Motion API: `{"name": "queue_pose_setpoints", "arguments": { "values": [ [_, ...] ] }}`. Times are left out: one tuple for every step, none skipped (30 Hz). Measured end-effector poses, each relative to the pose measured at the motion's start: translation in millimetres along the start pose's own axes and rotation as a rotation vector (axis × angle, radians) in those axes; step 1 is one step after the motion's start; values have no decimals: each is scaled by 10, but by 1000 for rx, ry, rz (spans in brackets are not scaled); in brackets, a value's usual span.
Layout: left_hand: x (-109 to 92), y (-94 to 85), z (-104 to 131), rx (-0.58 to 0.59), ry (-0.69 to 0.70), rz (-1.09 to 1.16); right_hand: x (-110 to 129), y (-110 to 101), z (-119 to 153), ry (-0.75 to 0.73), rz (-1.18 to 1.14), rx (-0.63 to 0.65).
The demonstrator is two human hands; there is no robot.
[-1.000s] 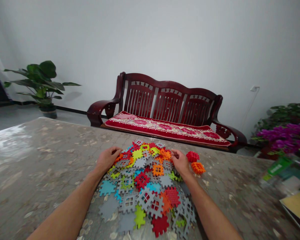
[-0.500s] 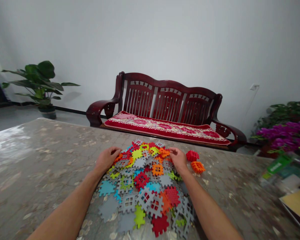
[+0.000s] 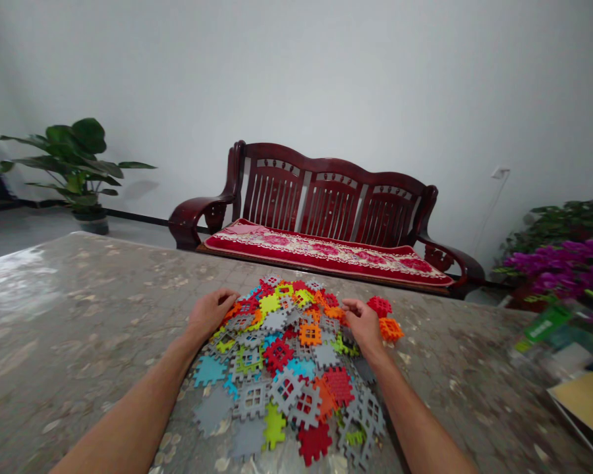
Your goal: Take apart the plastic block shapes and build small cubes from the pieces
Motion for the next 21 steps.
{"name": "queue_pose_setpoints", "arguments": {
  "values": [
    [0,3,-1,4,3,1,72,58,40,-47,54,54],
    [-5,8,-1,10,9,9,154,122,88,-104,129,110],
    [-14,13,2,17,18,21,239,185,143,-166,216,162],
    [-30,19,6,26,30,39,320,242,201,-225,303,203],
    [-50,27,13,38,45,61,394,290,259,-275,378,233],
    [-74,34,23,49,60,84,459,333,315,-316,440,258],
    [-98,42,33,62,73,104,513,373,367,-348,492,285],
    [-122,52,45,78,85,120,555,411,414,-373,532,313],
    [-144,63,56,96,94,132,586,445,454,-393,561,338],
    [-164,72,67,110,104,140,607,472,486,-407,579,356],
    [-181,79,77,122,114,142,620,492,509,-418,587,367],
    [-197,85,86,132,125,141,626,506,525,-426,586,370],
    [-212,91,94,141,141,138,626,515,534,-433,576,369],
    [-229,97,101,150,162,130,620,520,537,-438,562,365],
    [-245,103,107,157,184,116,607,523,535,-441,545,362],
    [-262,111,114,166,210,98,589,524,530,-440,523,358],
    [-279,119,120,173,234,79,566,522,520,-435,493,354],
    [-293,126,125,179,254,64,542,514,505,-423,451,345],
    [-302,134,130,185,266,54,513,497,485,-402,400,331],
    [-305,139,132,188,271,48,481,470,459,-374,346,309],
    [-304,140,134,184,269,46,446,431,428,-339,292,277]
  ]
}}
Point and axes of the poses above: each hand's wrist, its own z-axis away from the middle knuckle, its own y-axis out of the palm, x = y × z, the point moved 7 cm from there along -z, towards the middle knuckle, and after that the axes turned 9 degrees about z, right-handed, at the moved point
